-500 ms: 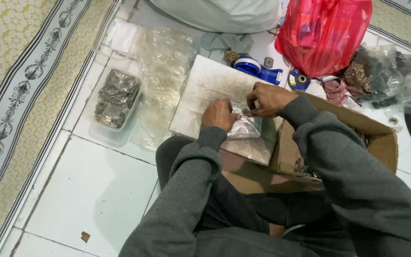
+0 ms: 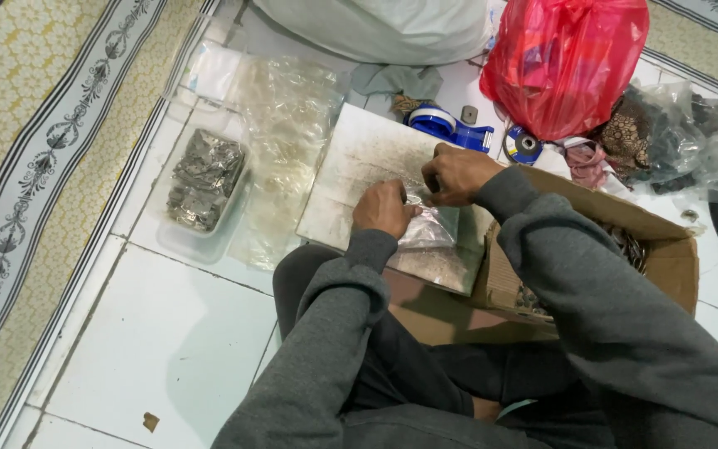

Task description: The person sits on the floor and sorts metal buttons from a cardboard box onto a white board. They then pick up the sorted buttons and place them into a clear plastic bag.

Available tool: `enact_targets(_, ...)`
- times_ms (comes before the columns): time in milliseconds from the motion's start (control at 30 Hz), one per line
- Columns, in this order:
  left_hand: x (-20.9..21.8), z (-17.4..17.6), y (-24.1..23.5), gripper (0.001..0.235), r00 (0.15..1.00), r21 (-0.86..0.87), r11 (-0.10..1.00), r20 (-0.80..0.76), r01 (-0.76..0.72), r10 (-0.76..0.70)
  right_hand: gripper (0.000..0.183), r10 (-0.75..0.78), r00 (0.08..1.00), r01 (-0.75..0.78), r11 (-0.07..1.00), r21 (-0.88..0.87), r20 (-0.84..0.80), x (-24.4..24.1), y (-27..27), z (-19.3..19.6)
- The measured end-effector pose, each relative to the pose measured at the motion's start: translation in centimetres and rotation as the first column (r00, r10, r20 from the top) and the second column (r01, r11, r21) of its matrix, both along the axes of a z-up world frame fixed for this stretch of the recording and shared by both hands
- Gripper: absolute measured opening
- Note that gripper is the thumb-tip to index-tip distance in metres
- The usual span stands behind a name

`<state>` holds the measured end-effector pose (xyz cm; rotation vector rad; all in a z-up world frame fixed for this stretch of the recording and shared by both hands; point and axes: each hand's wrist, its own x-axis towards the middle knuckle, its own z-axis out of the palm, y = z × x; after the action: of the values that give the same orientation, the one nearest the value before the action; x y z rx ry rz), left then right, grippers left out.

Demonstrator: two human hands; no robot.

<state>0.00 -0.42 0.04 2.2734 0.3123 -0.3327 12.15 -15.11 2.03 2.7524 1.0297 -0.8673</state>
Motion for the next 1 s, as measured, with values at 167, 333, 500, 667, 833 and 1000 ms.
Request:
enact_targets(167,0.0,0.0,0.2,0.031,1.000,-0.008,1.000,0.014,-0.001,0.001,0.027,0.000,1.000,0.000,1.000,-0.013,0.024,-0.1,0.4,0.0)
enact_targets(333,0.1,-1.0,0.0,0.031,0.999,-0.005,1.000,0.039,0.001,-0.001,0.031,0.008,0.999,-0.007,1.000,-0.008,0.049,0.0,0.1,-1.0)
enact_targets(500,0.1,-3.2,-1.3,0.030,0.980,0.217,0.976,0.194,0.007,-0.051,0.031,0.007,0.998,-0.006,1.000,-0.019,0.069,-0.4,0.2,-0.3)
enact_targets(667,-4.3,-2.4,-5.7,0.033,0.852,0.482,0.859,0.364,0.172,-0.375,0.024,-0.006,0.997,0.008,1.000,-0.023,0.075,-0.3,0.4,-0.4)
enact_targets(833,-7.4,-4.0,-7.0,0.062,0.808,0.653,0.704,0.237,0.279,-0.539,0.020,0.008,0.998,-0.006,0.999,-0.036,0.058,0.8,-0.1,-2.3)
enact_targets(1000,-7.5,-4.9,-7.9,0.094,0.837,0.588,0.765,0.255,0.264,-0.485,0.023,-0.051,0.999,0.051,0.999,0.001,0.013,2.4,-0.8,-4.5)
